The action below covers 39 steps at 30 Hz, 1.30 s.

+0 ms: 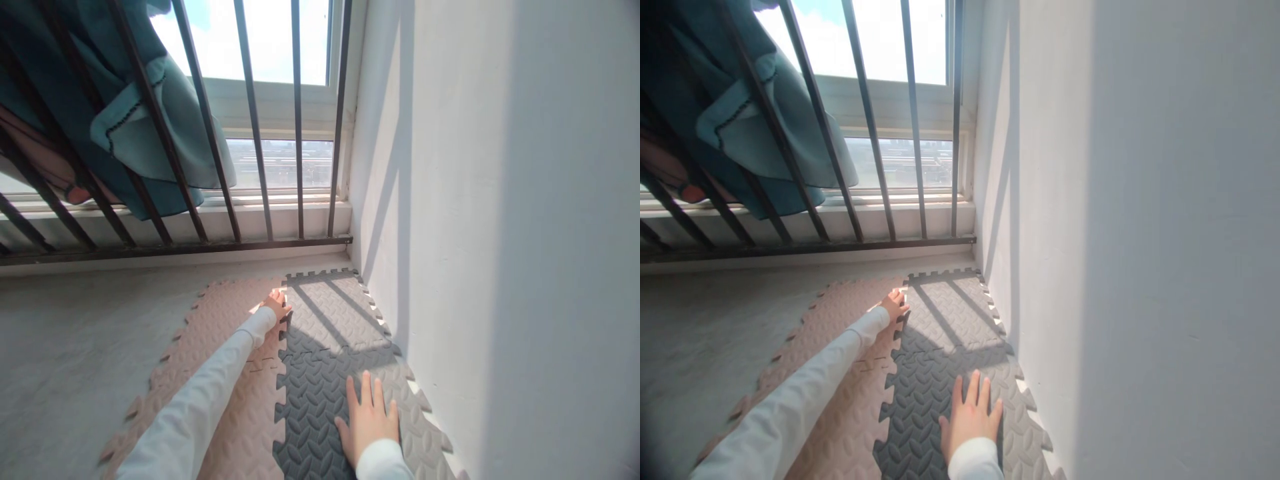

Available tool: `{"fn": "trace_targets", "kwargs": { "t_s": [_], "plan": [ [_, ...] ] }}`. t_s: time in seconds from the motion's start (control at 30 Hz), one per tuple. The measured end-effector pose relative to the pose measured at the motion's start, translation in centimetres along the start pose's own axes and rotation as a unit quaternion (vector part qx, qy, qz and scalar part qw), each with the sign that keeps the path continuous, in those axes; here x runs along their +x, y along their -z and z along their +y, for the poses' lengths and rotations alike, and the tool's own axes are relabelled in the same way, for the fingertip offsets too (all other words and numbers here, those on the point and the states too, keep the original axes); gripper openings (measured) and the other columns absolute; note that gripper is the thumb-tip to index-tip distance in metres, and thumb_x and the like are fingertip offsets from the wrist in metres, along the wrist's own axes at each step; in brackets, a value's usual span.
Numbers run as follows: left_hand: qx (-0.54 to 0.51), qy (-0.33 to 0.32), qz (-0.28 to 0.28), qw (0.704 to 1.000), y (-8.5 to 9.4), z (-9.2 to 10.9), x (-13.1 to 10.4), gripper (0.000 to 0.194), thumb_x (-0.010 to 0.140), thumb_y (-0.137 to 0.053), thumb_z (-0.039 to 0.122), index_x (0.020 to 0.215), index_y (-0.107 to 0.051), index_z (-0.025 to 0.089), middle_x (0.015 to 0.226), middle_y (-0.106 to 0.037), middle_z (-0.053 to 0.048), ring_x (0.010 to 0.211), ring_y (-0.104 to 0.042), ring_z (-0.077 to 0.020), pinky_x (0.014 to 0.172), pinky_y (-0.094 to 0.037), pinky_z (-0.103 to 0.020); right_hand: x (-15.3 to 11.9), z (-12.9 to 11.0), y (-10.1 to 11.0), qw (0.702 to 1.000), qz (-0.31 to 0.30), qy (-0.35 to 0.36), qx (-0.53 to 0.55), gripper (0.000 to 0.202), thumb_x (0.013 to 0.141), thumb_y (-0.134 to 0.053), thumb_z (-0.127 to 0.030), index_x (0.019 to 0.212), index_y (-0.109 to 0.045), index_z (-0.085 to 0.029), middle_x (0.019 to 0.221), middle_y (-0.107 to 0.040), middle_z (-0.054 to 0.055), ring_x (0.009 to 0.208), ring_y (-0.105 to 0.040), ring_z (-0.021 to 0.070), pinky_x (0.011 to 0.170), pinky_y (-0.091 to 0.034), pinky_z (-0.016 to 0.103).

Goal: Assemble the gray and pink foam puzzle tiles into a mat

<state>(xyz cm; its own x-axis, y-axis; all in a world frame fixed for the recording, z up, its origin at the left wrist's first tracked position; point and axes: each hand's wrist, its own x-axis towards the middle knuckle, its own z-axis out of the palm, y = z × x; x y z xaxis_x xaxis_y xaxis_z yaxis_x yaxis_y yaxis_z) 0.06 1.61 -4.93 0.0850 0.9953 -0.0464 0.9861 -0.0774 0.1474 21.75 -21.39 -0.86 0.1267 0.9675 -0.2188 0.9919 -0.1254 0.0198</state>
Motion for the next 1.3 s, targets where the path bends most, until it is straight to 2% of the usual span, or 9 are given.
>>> {"fn": "trace_targets", "kwargs": {
  "t_s": [0.13, 0.3, 0.4, 0.57, 0.7, 0.8, 1.0, 1.2, 1.3],
  "plan": [
    [0.034, -0.015, -0.035, 0.999, -0.3, 0.3, -2.9, 0.060, 0.072, -0.042, 0.049, 0.124, -0.037, 0.022, 0.135, -0.030, -0.010, 0.122, -0.025, -0.0304, 0.090, -0.031, -0.046, 0.2, 0.1, -0.4, 1.000, 0.009, 0.002, -0.007, 0.058, 0.070, -0.047, -0.038, 0.125, -0.037, -0.026, 0.137, -0.026, 0.013, 0.123, -0.022, 0.0337, 0.090, -0.021, 0.057],
    [0.067, -0.038, -0.145, 0.987, 3.4, 1.4, -3.6, 0.063, 0.070, -0.046, 0.045, 0.124, -0.037, 0.014, 0.135, -0.030, -0.015, 0.118, -0.033, -0.0291, 0.091, -0.034, -0.041, 0.2, 0.1, -0.4, 1.000, 0.003, 0.004, -0.015, 0.057, 0.071, -0.047, -0.037, 0.126, -0.036, -0.026, 0.137, -0.026, 0.013, 0.123, -0.022, 0.0340, 0.089, -0.022, 0.057],
    [0.063, -0.031, -0.170, 0.983, 5.2, 3.0, -5.9, 0.065, 0.068, -0.049, 0.043, 0.124, -0.037, 0.012, 0.132, -0.033, -0.017, 0.117, -0.036, -0.0272, 0.093, -0.033, -0.040, 0.1, 0.0, 0.3, 1.000, -0.020, 0.004, -0.021, 0.057, 0.073, -0.046, -0.037, 0.127, -0.033, -0.026, 0.138, -0.024, 0.013, 0.123, -0.021, 0.0334, 0.090, -0.022, 0.056],
    [0.024, -0.008, -0.198, 0.980, 4.8, 5.1, -16.7, 0.083, 0.065, -0.046, 0.053, 0.134, -0.016, 0.019, 0.143, -0.008, -0.013, 0.127, -0.013, -0.0329, 0.094, -0.022, -0.058, 0.2, 0.4, 1.5, 1.000, -0.028, 0.014, -0.003, 0.059, 0.073, -0.047, -0.042, 0.128, -0.032, -0.026, 0.138, -0.024, 0.012, 0.124, -0.020, 0.0324, 0.092, -0.023, 0.054],
    [-0.005, 0.032, -0.203, 0.979, 2.3, 5.2, -26.5, 0.083, 0.064, -0.043, 0.055, 0.134, -0.017, 0.020, 0.143, -0.004, -0.010, 0.128, -0.007, -0.0330, 0.093, -0.019, -0.061, -1.2, 0.4, 1.9, 0.997, -0.050, 0.019, 0.048, 0.058, 0.076, -0.042, -0.036, 0.131, -0.026, -0.023, 0.140, -0.019, 0.009, 0.126, -0.017, 0.0269, 0.096, -0.022, 0.048],
    [0.005, 0.038, -0.183, 0.982, 0.2, 5.0, -31.1, 0.076, 0.066, -0.039, 0.053, 0.133, -0.019, 0.024, 0.142, -0.002, -0.007, 0.129, 0.000, -0.0320, 0.094, -0.011, -0.064, -4.3, -0.5, 1.7, 0.997, -0.046, 0.035, 0.050, 0.058, 0.076, -0.040, -0.033, 0.131, -0.024, -0.023, 0.141, -0.017, 0.008, 0.127, -0.015, 0.0233, 0.098, -0.019, 0.046],
    [0.015, 0.022, -0.175, 0.984, 0.3, 5.6, -32.7, 0.072, 0.067, -0.039, 0.049, 0.133, -0.020, 0.026, 0.143, -0.005, -0.004, 0.129, -0.004, -0.0322, 0.092, -0.013, -0.065, -10.7, -2.8, -0.9, 0.992, -0.065, 0.098, 0.042, 0.056, 0.072, -0.046, -0.035, 0.126, -0.035, -0.026, 0.138, -0.027, 0.008, 0.124, -0.024, 0.0247, 0.096, -0.024, 0.046],
    [0.013, 0.018, -0.183, 0.983, 2.5, 6.3, -32.3, 0.072, 0.067, -0.043, 0.048, 0.132, -0.023, 0.025, 0.143, -0.009, -0.006, 0.128, -0.006, -0.0340, 0.088, -0.017, -0.066, -12.0, -3.3, -1.6, 0.990, -0.075, 0.115, 0.027, 0.058, 0.070, -0.048, -0.039, 0.126, -0.036, -0.029, 0.138, -0.026, 0.009, 0.124, -0.023, 0.0277, 0.090, -0.030, 0.045],
    [-0.013, -0.001, -0.189, 0.982, 3.5, 5.3, -32.5, 0.069, 0.068, -0.046, 0.045, 0.131, -0.026, 0.027, 0.143, -0.011, -0.005, 0.128, -0.009, -0.0306, 0.092, -0.018, -0.062, -12.5, -2.3, -1.0, 0.986, -0.087, 0.141, 0.037, 0.059, 0.071, -0.048, -0.038, 0.127, -0.033, -0.029, 0.139, -0.022, 0.006, 0.126, -0.020, 0.0238, 0.094, -0.028, 0.041]
  ]
}}
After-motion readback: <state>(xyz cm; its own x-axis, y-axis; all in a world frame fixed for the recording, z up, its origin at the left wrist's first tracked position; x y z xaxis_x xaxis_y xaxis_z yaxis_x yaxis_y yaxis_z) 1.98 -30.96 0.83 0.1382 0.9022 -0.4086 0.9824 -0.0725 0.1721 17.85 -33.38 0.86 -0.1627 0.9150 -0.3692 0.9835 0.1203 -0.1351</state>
